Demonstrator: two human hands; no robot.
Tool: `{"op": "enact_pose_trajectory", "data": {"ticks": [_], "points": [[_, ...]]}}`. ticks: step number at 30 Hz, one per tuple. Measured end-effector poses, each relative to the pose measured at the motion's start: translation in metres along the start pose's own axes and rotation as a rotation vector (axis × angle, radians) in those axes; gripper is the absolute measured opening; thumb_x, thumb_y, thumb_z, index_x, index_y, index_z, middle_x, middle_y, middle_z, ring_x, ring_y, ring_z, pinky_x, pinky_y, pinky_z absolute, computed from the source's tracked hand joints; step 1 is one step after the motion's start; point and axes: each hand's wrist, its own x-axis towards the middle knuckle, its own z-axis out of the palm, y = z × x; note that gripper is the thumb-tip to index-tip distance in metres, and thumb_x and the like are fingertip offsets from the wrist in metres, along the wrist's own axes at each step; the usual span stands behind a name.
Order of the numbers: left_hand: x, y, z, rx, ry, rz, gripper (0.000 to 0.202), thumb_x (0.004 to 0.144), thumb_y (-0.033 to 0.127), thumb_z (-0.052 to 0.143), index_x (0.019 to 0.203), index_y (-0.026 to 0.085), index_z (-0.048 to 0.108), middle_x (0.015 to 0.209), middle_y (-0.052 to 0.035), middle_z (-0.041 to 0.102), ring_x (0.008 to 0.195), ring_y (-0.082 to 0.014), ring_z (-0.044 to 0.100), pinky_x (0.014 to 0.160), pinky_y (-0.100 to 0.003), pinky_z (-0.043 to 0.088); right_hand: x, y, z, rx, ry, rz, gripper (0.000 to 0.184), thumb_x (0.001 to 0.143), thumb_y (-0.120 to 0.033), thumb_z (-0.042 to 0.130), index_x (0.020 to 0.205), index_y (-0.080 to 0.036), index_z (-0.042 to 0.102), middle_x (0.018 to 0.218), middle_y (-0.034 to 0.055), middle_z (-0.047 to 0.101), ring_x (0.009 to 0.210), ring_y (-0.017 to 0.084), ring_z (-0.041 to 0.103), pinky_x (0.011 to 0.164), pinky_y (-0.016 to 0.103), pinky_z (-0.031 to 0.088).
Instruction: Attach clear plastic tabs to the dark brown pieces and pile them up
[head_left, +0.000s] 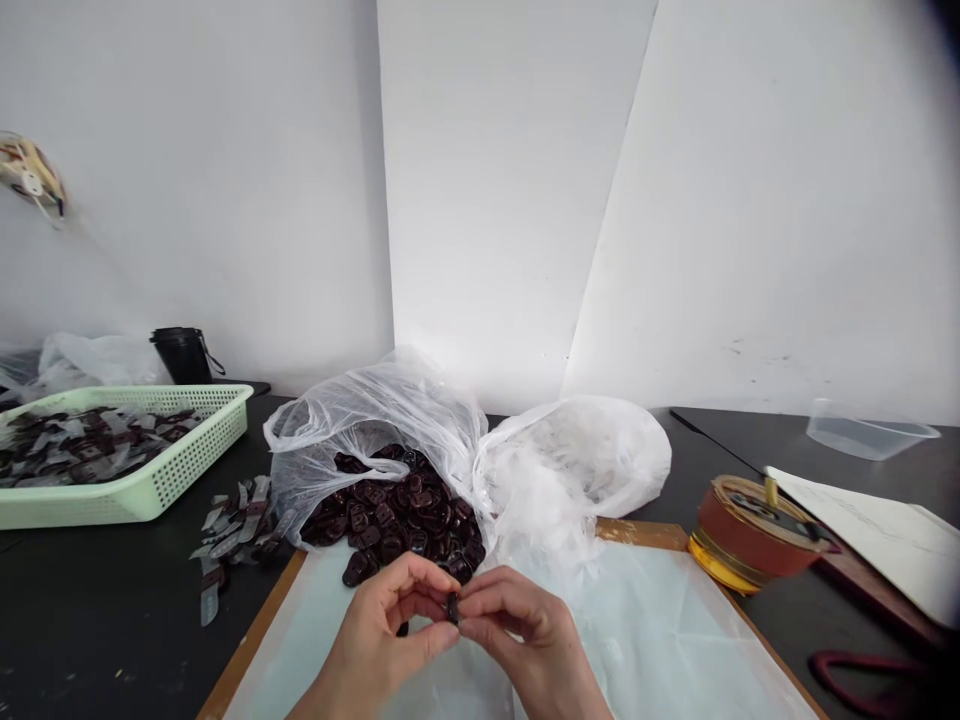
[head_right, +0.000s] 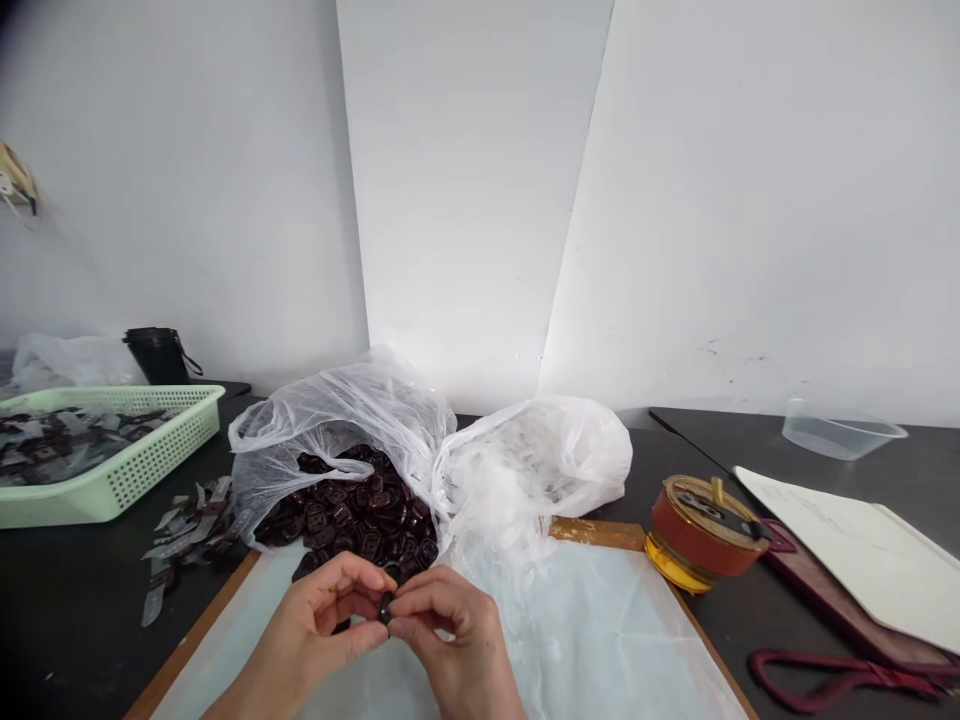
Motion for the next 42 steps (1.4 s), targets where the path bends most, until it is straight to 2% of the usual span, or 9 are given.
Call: {"op": "enact_pose_trajectory", "data": {"ticks": [4,8,12,19,26,30,36,39,42], "points": [[0.001,-0.001,-0.003,-0.019,-0.031,-0.056,0.02,0.068,0.015,0.08,0.086,0.02,0.072,0.092,-0.0049,0.074,0.086,-0.0202,0.065,0.076,-0.03,0.052,0.001,0.008,0.0,0.104,0.027,0.026,0.006,0.071,-0.027,0.083,0.072,-0.025,0.077,0.081,0.0029,0.069,0.076,0.018,0.068,0.065,0.024,0.055],[0.003,-0.003,-0.008,-0.04,-0.034,-0.11,0.02,0.071,0.024,0.081,0.089,0.02,0.072,0.093,-0.0064,0.076,0.09,-0.0209,0.064,0.078,-0.029,0.05,0.002,0.001,-0.001,-0.066,0.016,-0.055,0.007,0.073,-0.017,0.079,0.073,-0.023,0.076,0.08,0.0025,0.07,0.074,0.017,0.067,0.066,0.024,0.053],[0.004,-0.003,-0.005,-0.066,-0.002,-0.165,0.02,0.069,0.021,0.081,0.085,0.019,0.071,0.09,-0.0058,0.076,0.083,-0.0187,0.063,0.075,-0.029,0.051,0.0,-0.006,-0.001,-0.231,-0.019,-0.171,0.012,0.076,-0.01,0.074,0.073,-0.021,0.074,0.078,0.0021,0.07,0.074,0.016,0.067,0.069,0.022,0.052],[0.003,-0.002,0.0,-0.194,0.031,-0.186,0.029,0.065,0.022,0.083,0.089,0.018,0.066,0.085,-0.0039,0.073,0.076,-0.017,0.063,0.071,-0.031,0.053,-0.002,-0.006,-0.002,-0.33,-0.084,-0.246,0.015,0.081,-0.006,0.065,0.078,-0.02,0.07,0.082,0.0033,0.068,0.077,0.015,0.067,0.069,0.021,0.051],[0.009,-0.013,-0.005,-0.168,-0.032,-0.168,0.027,0.066,0.02,0.082,0.087,0.018,0.065,0.082,-0.0029,0.07,0.074,-0.0157,0.061,0.068,-0.028,0.05,-0.001,0.001,0.0,-0.315,-0.072,-0.267,0.015,0.081,-0.007,0.064,0.076,-0.021,0.068,0.08,0.0019,0.067,0.075,0.014,0.066,0.068,0.021,0.05],[0.01,-0.016,-0.006,-0.182,-0.037,-0.144,0.028,0.068,0.014,0.077,0.091,0.019,0.063,0.079,0.0005,0.064,0.069,-0.0128,0.057,0.065,-0.026,0.047,-0.001,-0.002,0.001,-0.348,-0.09,-0.253,0.016,0.08,-0.005,0.064,0.079,-0.021,0.067,0.082,0.0015,0.067,0.074,0.014,0.064,0.068,0.021,0.05],[0.009,-0.016,-0.005,-0.227,-0.025,-0.126,0.033,0.068,0.009,0.07,0.094,0.023,0.057,0.078,0.0059,0.05,0.063,-0.0093,0.05,0.063,-0.025,0.045,0.0,-0.012,0.0,-0.487,-0.153,-0.189,0.04,0.065,0.006,0.069,0.095,-0.021,0.063,0.097,0.0033,0.067,0.085,0.018,0.062,0.074,0.024,0.05],[0.009,-0.015,-0.004,-0.2,-0.052,-0.117,0.034,0.067,0.007,0.065,0.095,0.023,0.056,0.076,0.0064,0.048,0.062,-0.0091,0.048,0.06,-0.023,0.041,0.0,-0.012,0.001,-0.493,-0.143,-0.18,0.045,0.064,0.008,0.067,0.099,-0.022,0.062,0.099,0.0025,0.067,0.087,0.017,0.062,0.076,0.023,0.05],[0.008,-0.011,-0.006,-0.066,-0.039,-0.079,0.034,0.067,0.006,0.061,0.095,0.023,0.054,0.074,0.0062,0.047,0.065,-0.0106,0.049,0.061,-0.022,0.04,-0.001,-0.011,0.001,-0.507,-0.153,-0.17,0.044,0.067,0.003,0.068,0.103,-0.022,0.063,0.093,0.0015,0.066,0.082,0.016,0.062,0.075,0.023,0.051]]}}
